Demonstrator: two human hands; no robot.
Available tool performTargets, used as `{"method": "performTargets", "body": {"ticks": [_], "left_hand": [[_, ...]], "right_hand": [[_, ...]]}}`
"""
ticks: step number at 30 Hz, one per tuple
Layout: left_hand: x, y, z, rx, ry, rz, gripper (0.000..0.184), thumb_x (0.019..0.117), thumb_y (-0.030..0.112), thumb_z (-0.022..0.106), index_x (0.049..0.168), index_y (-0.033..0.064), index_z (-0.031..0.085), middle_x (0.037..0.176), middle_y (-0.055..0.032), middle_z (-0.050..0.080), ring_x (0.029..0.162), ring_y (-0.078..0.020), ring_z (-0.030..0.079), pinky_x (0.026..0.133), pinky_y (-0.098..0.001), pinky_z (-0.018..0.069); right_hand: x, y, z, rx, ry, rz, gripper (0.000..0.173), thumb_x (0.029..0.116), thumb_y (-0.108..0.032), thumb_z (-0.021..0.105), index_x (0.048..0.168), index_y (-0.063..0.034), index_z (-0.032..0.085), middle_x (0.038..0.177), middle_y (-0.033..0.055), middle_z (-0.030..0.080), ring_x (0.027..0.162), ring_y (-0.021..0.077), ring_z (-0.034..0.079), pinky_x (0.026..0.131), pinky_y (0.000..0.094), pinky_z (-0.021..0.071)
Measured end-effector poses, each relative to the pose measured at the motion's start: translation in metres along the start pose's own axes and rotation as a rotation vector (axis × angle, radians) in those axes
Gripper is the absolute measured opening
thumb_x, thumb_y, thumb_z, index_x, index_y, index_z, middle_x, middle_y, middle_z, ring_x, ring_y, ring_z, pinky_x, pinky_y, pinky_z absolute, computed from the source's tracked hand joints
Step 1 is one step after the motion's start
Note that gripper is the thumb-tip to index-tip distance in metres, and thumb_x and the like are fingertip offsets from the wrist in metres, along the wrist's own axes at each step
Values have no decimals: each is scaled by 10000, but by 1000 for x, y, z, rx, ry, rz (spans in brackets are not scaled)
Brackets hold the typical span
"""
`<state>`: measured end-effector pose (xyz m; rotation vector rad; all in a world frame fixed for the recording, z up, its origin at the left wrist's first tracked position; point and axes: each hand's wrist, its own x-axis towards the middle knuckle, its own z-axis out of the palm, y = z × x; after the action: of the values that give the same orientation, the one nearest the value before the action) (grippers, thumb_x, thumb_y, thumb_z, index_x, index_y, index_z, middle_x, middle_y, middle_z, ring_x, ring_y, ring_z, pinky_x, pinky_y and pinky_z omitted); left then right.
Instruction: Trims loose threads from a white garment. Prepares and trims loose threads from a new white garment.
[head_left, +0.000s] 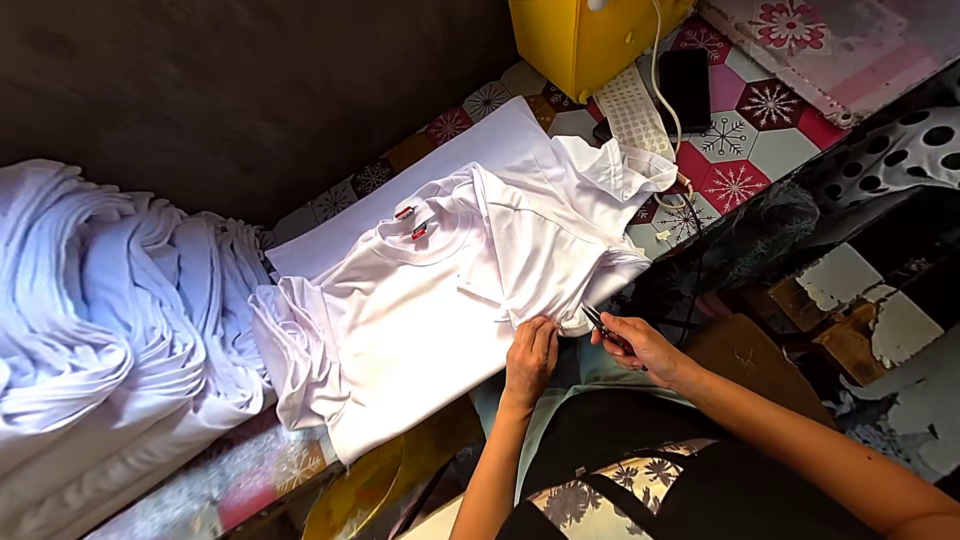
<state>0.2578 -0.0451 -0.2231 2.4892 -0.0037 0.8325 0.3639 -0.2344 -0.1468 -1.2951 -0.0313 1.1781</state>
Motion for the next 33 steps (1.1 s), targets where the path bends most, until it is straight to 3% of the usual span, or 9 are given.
{"method": "performTargets", "body": {"ticks": [7,13,27,33], "left_hand": [[-3,9,-2,-129,46,-140,126,926,57,604,909,-34,689,953,-186,711,976,-265,703,943,-310,550],[-4,13,-2,-172,101,-197,108,922,48,633,911,-36,699,950,-169,708,975,-225,692,938,-265,541],[-2,18,-3,-64,107,-122,120,916,78,632,893,-16,703,912,-162,710,913,-230,695,885,-260,549],[-5,17,-11,-49,94,-145,127,905,67,618,885,-27,701,915,-174,715,908,-247,700,876,-276,556]], "right_hand": [[-2,12,10,-161,-102,175,411,1123,-336,381,947,-84,654,568,-103,429,418,-16,310,407,148,249],[7,12,25,-56,-84,276,443,1121,-400,360,929,-99,624,569,-90,425,399,-9,293,388,146,242],[11,2,34,105,-42,366,434,1109,-452,368,864,-141,546,568,-89,396,391,-14,290,377,137,244],[7,5,36,47,7,306,427,1118,-395,378,827,-130,546,563,-83,393,394,1,291,381,150,246]]}}
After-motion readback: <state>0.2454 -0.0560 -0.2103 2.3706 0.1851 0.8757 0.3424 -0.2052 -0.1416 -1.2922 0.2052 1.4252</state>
